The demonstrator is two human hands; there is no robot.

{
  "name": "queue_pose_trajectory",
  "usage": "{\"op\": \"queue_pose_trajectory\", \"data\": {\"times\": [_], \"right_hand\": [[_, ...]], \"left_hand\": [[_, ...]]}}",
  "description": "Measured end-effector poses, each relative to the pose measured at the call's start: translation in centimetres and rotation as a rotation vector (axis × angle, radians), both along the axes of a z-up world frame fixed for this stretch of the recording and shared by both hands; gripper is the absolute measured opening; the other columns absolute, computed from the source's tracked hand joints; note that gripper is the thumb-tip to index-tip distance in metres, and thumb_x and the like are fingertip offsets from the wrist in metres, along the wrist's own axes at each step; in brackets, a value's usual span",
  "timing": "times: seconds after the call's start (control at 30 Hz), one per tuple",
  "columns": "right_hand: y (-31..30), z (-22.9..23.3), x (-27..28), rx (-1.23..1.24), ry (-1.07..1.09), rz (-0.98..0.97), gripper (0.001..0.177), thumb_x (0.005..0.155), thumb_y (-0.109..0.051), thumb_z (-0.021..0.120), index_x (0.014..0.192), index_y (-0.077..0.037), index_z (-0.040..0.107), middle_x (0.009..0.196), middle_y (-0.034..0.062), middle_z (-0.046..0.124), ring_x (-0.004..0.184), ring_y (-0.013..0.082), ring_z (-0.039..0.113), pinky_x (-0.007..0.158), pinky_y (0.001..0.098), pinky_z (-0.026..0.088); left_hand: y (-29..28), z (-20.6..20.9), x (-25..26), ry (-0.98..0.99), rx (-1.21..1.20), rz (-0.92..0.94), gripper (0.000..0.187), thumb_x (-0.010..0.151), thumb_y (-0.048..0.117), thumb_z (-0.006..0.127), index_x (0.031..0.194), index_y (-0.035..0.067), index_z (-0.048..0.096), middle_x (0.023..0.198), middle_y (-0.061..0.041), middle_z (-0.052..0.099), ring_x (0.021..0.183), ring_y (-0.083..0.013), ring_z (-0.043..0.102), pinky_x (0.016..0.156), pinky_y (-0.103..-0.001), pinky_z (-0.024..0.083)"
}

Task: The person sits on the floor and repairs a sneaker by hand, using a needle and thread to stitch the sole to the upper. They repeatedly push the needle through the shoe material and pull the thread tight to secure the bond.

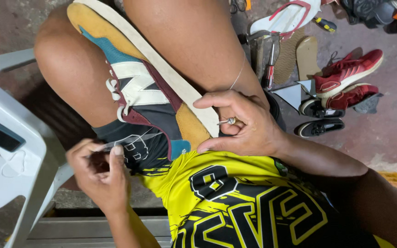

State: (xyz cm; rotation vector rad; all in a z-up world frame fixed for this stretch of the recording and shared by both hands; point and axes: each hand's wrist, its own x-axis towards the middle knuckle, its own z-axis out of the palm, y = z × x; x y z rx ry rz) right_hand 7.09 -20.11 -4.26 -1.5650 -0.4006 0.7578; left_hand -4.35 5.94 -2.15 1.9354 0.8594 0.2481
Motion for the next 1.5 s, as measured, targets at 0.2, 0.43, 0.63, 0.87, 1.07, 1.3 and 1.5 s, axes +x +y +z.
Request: {"op": "queue_pose_trajectory", "data": {"times": [0.2,0.43,0.63,0.87,1.07,1.3,1.5], "right_hand": [[0.8,0.3,0.0,-0.071,-0.177,0.036,0.072,0.08,-0.017,0.094,0.139,-0.008,0.053,0.065,-0.0093,0.039,0.057,0.0,0.031,0.052,0.0194,0.025],[0.3,1.0,0.4,-0.118,-0.164,0.091,0.08,0.086,-0.024,0.09,0.149,-0.009,0.044,0.078,-0.0062,0.058,0.062,0.0026,0.047,0.054,0.0191,0.041],[-2.7,3.3,2.6,-0.874,-0.044,0.573,0.119,0.082,-0.058,0.073,0.166,-0.019,-0.001,0.09,0.0012,0.068,0.061,0.0157,0.068,0.061,0.0298,0.057],[-2.6,2.8,2.1,-0.559,-0.323,0.35,0.105,0.079,-0.062,0.077,0.16,-0.021,0.025,0.1,0.0062,0.064,0.066,0.0192,0.068,0.064,0.032,0.058],[-1.6,1.0,0.8,-0.245,-0.448,0.044,0.071,0.081,-0.046,0.086,0.129,-0.004,0.055,0.102,0.0153,0.057,0.075,0.0139,0.057,0.058,0.0251,0.048],[-4.1,0.5,0.9,-0.058,-0.17,0.042,0.017,0.099,-0.02,0.065,0.091,-0.006,0.059,0.094,0.0104,0.062,0.075,0.0099,0.051,0.063,0.0275,0.04],[-1.0,0.5,1.5,0.666,0.312,-0.239,0.021,0.111,-0.021,0.053,0.094,-0.008,0.05,0.096,0.0124,0.06,0.079,0.0149,0.056,0.06,0.0234,0.046]], "left_hand": [[-2.3,2.7,2.8,-0.096,0.152,-0.637,0.011,0.092,-0.003,0.063,0.103,-0.002,0.064,0.099,-0.019,0.065,0.09,-0.0303,0.065,0.079,-0.041,0.052],[-0.8,-2.2,4.0,0.229,-0.241,-0.811,0.02,0.087,0.004,0.072,0.073,-0.002,0.058,0.065,-0.012,0.054,0.063,-0.0176,0.05,0.058,-0.036,0.041],[-2.3,-2.6,3.3,0.086,-0.549,-0.57,0.009,0.089,-0.003,0.06,0.082,0.002,0.061,0.077,0.011,0.055,0.075,-0.0027,0.045,0.066,-0.023,0.043],[-2.5,-3.4,1.9,0.024,-0.392,-0.577,0.029,0.08,0.0,0.078,0.07,0.005,0.051,0.065,0.005,0.042,0.064,-0.0045,0.037,0.057,-0.024,0.037],[-2.9,-5.1,0.6,-0.158,-0.17,-0.475,0.037,0.089,-0.006,0.061,0.069,0.009,0.034,0.064,0.001,0.041,0.058,-0.005,0.039,0.06,-0.027,0.031],[-3.8,-3.4,1.2,-0.069,-0.511,-0.421,0.008,0.087,-0.002,0.059,0.093,0.004,0.059,0.078,-0.006,0.056,0.066,-0.0149,0.05,0.063,-0.028,0.042],[-2.7,-2.4,3.2,0.073,-0.217,-0.829,0.009,0.087,0.006,0.069,0.095,0.003,0.066,0.088,-0.015,0.065,0.08,-0.0344,0.06,0.074,-0.038,0.049]]}}
